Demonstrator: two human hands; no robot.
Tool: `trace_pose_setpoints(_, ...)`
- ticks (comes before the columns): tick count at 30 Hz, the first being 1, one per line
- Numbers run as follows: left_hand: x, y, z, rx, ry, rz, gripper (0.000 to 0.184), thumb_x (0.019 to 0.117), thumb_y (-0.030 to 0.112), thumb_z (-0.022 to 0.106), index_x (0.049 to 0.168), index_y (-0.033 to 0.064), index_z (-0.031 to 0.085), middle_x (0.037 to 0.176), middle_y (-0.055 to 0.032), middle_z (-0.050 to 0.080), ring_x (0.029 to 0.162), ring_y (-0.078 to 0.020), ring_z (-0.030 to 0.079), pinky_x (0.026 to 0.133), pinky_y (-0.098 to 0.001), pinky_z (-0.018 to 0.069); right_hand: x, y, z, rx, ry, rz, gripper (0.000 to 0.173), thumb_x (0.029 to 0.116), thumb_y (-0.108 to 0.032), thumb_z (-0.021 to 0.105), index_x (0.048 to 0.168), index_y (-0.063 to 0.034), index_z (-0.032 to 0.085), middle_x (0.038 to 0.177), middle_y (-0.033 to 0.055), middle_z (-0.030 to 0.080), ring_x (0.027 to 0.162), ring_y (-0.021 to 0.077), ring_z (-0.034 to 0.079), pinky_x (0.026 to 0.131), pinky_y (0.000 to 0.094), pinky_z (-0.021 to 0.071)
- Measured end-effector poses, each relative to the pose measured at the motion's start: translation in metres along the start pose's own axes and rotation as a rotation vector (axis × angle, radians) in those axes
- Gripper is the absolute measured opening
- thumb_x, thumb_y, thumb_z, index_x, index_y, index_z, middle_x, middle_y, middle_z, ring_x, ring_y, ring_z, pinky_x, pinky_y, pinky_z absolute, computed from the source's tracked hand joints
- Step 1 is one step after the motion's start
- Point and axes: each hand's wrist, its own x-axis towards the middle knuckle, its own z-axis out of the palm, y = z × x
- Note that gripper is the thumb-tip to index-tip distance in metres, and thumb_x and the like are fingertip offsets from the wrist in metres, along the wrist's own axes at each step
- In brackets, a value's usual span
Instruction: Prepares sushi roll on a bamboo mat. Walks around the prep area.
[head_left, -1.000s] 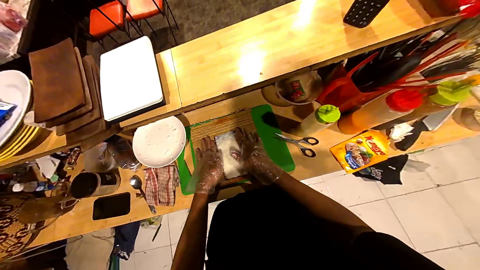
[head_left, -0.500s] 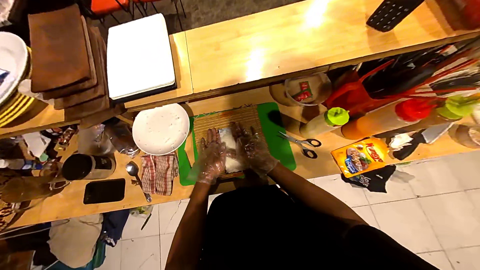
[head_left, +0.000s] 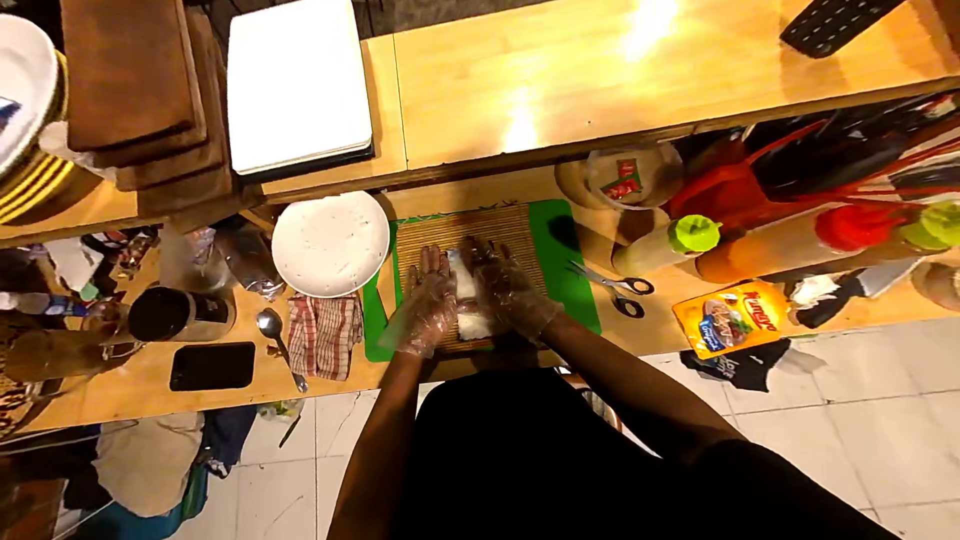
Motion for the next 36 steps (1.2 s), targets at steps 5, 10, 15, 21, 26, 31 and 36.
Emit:
trace_pose_setpoints(5,0.010,-0.009,-0.002,0.105,-0.035,0.015,0.063,0.1090,0.039,0.031,0.161,0.0042,0.027,0.172,-0.0096,0.010,0.160,-0.0244,0.000,0.127,-0.0560,-0.0009,0.008,-0.014,-0.008,-0.054,-0.033,0.037,0.086,0.0875,-0.046,0.076,0.152,0.0010,0.044,0.160,0.0229,0.038,0.151,0.0407,0.030,0.124,0.0600,0.0200)
trace_pose_setpoints(10,0.011,0.002,-0.015,0.189,-0.170,0.019,0.065,0.1068,0.041,0.045,0.160,0.0064,0.032,0.172,-0.0130,0.012,0.159,-0.0307,0.003,0.125,-0.0614,0.0011,0.004,-0.013,-0.003,0.008,-0.009,-0.009,0.068,0.0913,-0.028,0.075,0.147,0.0021,0.050,0.151,0.0243,0.048,0.144,0.0412,0.041,0.120,0.0575,0.0295)
trace_pose_setpoints(15,0.019,0.008,-0.020,0.202,-0.238,-0.029,0.066,0.1065,0.042,0.045,0.160,0.0050,0.032,0.171,-0.0128,0.016,0.159,-0.0289,0.005,0.126,-0.0569,-0.0011,0.018,-0.023,0.000,-0.092,-0.083,0.023,0.083,0.0837,-0.045,0.079,0.148,-0.0008,0.050,0.154,0.0230,0.046,0.147,0.0409,0.036,0.122,0.0604,0.0224)
trace_pose_setpoints(21,0.016,0.004,-0.019,0.226,-0.229,0.034,0.060,0.1084,0.040,0.038,0.158,0.0050,0.037,0.170,-0.0144,0.021,0.159,-0.0305,0.006,0.126,-0.0581,-0.0021,0.012,-0.019,0.000,-0.061,-0.066,-0.002,0.083,0.0863,-0.050,0.076,0.149,-0.0017,0.050,0.159,0.0220,0.041,0.151,0.0398,0.031,0.124,0.0608,0.0189)
trace_pose_setpoints(26,-0.021,-0.016,-0.009,0.154,-0.032,0.015,0.063,0.1103,0.040,0.023,0.162,0.0045,0.023,0.172,-0.0121,0.009,0.160,-0.0258,0.001,0.128,-0.0563,0.0045,-0.037,0.005,-0.016,0.044,-0.039,0.283,0.113,0.0780,-0.069,0.075,0.164,-0.0138,0.025,0.171,0.0105,0.020,0.159,0.0340,0.013,0.125,0.0635,0.0146)
trace_pose_setpoints(31,-0.084,-0.009,-0.028,0.233,-0.116,-0.099,0.072,0.1058,0.044,0.017,0.161,-0.0022,0.019,0.170,-0.0224,0.012,0.158,-0.0384,0.008,0.125,-0.0630,0.0082,-0.105,0.032,-0.014,0.109,-0.004,0.471,0.104,0.0834,-0.061,0.074,0.162,-0.0103,0.029,0.168,0.0142,0.028,0.156,0.0372,0.021,0.124,0.0619,0.0191)
trace_pose_setpoints(36,-0.112,-0.012,-0.011,0.261,0.007,-0.089,0.077,0.1051,0.054,0.025,0.159,-0.0012,0.028,0.168,-0.0213,0.019,0.157,-0.0386,0.015,0.124,-0.0636,0.0126,-0.134,0.034,0.012,0.078,0.105,0.392,0.099,0.0819,-0.060,0.075,0.157,-0.0077,0.039,0.164,0.0154,0.037,0.153,0.0408,0.027,0.122,0.0627,0.0230)
